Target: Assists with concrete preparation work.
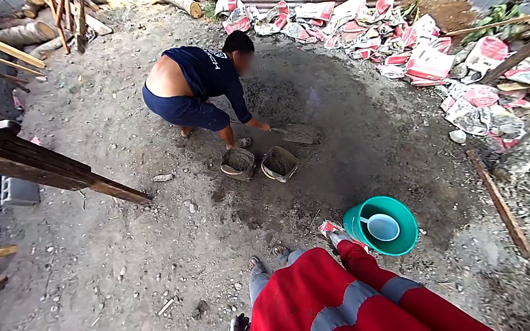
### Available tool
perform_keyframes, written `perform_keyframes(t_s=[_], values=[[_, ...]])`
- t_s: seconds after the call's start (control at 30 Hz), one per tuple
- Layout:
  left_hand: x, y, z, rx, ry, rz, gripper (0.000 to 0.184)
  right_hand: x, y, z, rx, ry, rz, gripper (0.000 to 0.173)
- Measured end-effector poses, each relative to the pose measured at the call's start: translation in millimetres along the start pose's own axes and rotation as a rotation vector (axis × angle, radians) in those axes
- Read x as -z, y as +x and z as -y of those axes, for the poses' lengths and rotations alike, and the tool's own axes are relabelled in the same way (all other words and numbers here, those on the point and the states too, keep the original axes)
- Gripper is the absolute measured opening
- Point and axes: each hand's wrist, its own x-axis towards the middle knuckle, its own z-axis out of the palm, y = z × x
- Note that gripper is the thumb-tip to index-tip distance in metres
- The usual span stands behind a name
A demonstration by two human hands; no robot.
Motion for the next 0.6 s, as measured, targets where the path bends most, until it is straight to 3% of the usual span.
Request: perform_keyframes(t_s=[0.2,0.37,0.5,0.6], values=[[0,-2,-4,-0.005,-0.057,-0.011,0.057,-4,-29,12,0.038,-0.003,-0.028,0.051],[1,2,-9,-0.009,-0.055,-0.019,0.054,-4,-79,46,-0.076,-0.012,0.006,0.049],[0,-2,-12,-0.010,-0.056,-0.020,0.053,-9,-2,3,-0.009,0.027,0.002,0.051],[-1,0,-7,-0.017,-0.034,-0.016,0.055,-14,29,-25,0.172,-0.039,-0.076,0.055]])
